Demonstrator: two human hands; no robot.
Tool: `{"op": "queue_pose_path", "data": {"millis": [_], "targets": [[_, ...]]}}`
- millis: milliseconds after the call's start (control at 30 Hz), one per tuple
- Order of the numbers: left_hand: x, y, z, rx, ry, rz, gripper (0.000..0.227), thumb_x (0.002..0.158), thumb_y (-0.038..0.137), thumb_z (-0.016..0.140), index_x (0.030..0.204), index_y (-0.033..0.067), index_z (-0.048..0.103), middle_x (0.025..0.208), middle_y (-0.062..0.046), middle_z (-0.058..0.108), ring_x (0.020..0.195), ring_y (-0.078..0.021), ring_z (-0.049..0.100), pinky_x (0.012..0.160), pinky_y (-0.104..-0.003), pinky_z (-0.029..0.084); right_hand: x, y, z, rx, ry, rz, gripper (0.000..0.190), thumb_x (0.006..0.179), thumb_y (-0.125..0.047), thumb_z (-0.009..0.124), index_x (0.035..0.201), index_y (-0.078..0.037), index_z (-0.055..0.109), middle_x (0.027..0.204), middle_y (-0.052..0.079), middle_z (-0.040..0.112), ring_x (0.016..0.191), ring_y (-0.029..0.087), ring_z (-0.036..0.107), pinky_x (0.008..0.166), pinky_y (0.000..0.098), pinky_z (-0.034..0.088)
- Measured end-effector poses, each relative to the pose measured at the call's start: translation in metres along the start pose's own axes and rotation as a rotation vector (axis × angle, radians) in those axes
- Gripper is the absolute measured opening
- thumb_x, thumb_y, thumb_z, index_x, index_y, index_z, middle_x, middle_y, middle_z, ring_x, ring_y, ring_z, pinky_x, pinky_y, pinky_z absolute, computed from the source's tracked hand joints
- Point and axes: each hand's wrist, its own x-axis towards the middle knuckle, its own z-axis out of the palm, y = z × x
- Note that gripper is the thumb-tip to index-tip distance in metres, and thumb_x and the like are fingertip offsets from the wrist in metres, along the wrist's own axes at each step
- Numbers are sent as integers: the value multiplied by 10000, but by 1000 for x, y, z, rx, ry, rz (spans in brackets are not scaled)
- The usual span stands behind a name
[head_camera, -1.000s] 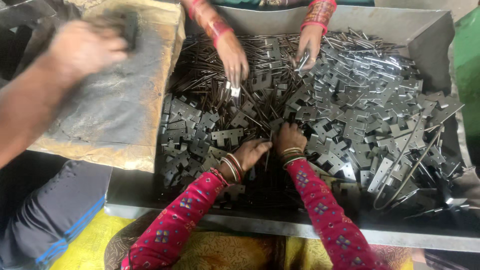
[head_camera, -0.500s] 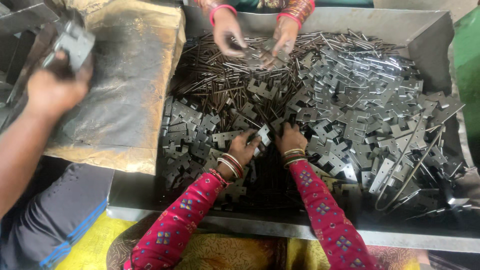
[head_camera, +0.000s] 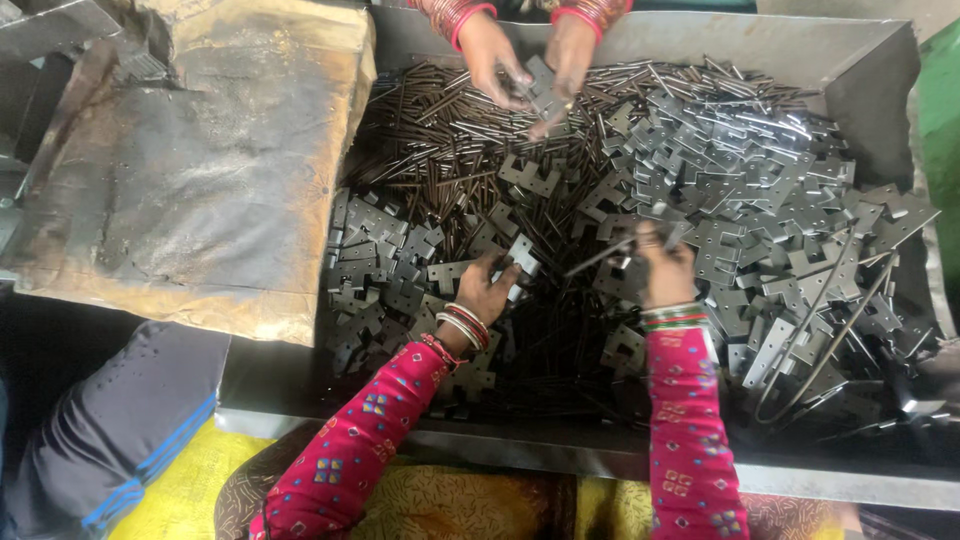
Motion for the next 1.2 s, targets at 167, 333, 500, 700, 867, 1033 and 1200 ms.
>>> {"op": "queue_pose_path", "data": {"millis": [167,333,500,700,867,1033,1200], "targets": [[-3,30,1,-89,-4,-29,453,926,345,689,1180,-29,668,1087,-253,739,1052,-379,726,915,-417,549,-18,-15,-1,456,-194,367,297,844,-299,735,1028,-109,600,961,95,679,832,224,704,743,476,660],[-30,52,12,36,-90,-125,568,906,435,696,1263,2,606,1021,-246,746,962,-410,735,833,-451,579,-36,48,25,169,-93,448,281,948,-267,779,1063,-28,687,987,142,665,794,250,641,684,368,540],[-47,18,40,344,-140,-101,610,872,304,673,1383,0,537,998,-290,723,932,-476,700,836,-516,563,-58,104,59,-78,-398,66,483,1018,-355,667,1362,-17,652,1252,0,703,1173,102,629,1014,261,487],[-2,-84,28,78,-60,-202,533,785,249,726,1244,-17,674,1098,-269,742,1055,-390,708,929,-454,548,-49,55,55,-649,-312,33,554,938,-443,694,1330,-55,644,1228,97,757,1157,232,713,1000,314,545],[12,-91,13,-392,-24,-101,491,830,196,713,1266,-20,649,1127,-145,735,1065,-244,687,944,-382,537,-36,27,28,-1424,-26,-380,577,821,-304,759,1355,-150,604,1367,125,616,1256,368,568,991,532,480],[34,-13,-60,-365,36,-175,405,864,110,633,1251,10,695,808,-69,687,620,-240,571,601,-409,490,-11,46,6,-1765,-94,-380,641,815,-243,767,1417,-205,550,1419,56,596,1355,322,517,1038,688,393],[41,44,-213,537,571,214,357,889,95,661,1245,106,684,800,-216,705,690,-429,678,621,-503,538,0,57,1,-1816,-77,-125,669,762,-295,820,1361,-159,553,1371,93,636,1336,322,553,1075,707,351]]}}
